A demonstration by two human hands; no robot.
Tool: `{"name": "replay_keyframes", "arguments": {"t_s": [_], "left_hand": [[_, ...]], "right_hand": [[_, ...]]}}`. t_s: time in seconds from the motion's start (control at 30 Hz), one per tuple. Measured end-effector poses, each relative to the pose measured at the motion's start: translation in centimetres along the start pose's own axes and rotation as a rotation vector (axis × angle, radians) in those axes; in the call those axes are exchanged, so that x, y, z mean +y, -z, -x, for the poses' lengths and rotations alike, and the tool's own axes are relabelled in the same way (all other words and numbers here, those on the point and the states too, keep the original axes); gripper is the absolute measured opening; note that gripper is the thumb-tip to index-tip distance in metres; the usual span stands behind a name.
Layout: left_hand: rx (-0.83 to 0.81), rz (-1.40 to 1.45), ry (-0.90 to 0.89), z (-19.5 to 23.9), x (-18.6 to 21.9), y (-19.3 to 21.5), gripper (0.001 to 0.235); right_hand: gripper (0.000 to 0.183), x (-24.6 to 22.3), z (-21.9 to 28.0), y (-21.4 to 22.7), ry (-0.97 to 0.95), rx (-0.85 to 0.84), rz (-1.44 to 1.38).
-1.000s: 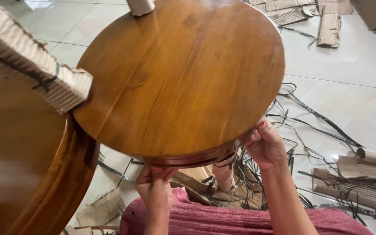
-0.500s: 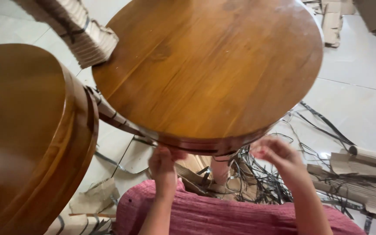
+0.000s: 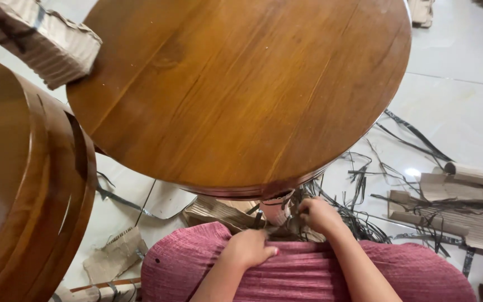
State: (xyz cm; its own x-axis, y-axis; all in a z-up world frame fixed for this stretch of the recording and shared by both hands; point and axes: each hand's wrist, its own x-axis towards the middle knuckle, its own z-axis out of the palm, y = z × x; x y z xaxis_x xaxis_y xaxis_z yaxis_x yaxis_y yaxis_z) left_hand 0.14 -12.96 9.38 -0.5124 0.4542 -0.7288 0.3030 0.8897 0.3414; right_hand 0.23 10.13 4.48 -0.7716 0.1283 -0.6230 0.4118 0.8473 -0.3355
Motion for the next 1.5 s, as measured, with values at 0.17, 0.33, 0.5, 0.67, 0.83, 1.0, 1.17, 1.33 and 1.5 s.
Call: {"name": "replay_keyframes", "arguments": {"t_s": [0.17, 0.33, 0.5, 0.67, 0.83, 1.0, 1.17, 1.33, 1.5], "left_hand": [[-0.040, 0.081, -0.079, -0.4, 1.7, 1.6, 0.057], [-0.084, 0.010, -0.069, -1.8, 1.4, 0.4, 0.056], [-0.066, 0.023, -0.058, -1.3, 1.6, 0.8, 0.053], [-0.086, 0.050, -0.037, 0.0, 1.8, 1.8, 0.057], [-0.079, 0.244, 0.191, 5.3, 2.1, 6.4, 0.052], [-0.003, 0.226, 0.239, 5.3, 0.0, 6.7, 0.045], [0.009, 0.312, 0.213, 5.9, 0.3, 7.3, 0.042], [0.006, 0.320, 0.195, 5.2, -0.2, 7.0, 0.046], [0.087, 0.335, 0.150, 5.1, -0.5, 7.2, 0.046]], "right_hand": [[0.032, 2.7, -3.9, -3.7, 0.120, -0.068, -0.007], [0.015, 0.8, -2.4, -1.7, -0.070, 0.126, -0.101], [0.037, -0.7, -2.0, -1.9, -0.142, 0.086, -0.075], [0.030, 0.7, -3.1, -3.4, -0.078, 0.060, -0.026], [0.032, 0.7, -1.3, 0.3, -0.028, 0.335, -0.325], [0.011, 3.6, -1.4, 0.6, 0.093, 0.499, -0.371], [0.053, -0.3, 4.0, 4.8, 0.056, 0.481, -0.515], [0.067, -0.7, 4.8, 5.4, 0.040, 0.508, -0.510], [0.038, -0.7, 5.5, 5.6, 0.124, 0.535, -0.684]]}}
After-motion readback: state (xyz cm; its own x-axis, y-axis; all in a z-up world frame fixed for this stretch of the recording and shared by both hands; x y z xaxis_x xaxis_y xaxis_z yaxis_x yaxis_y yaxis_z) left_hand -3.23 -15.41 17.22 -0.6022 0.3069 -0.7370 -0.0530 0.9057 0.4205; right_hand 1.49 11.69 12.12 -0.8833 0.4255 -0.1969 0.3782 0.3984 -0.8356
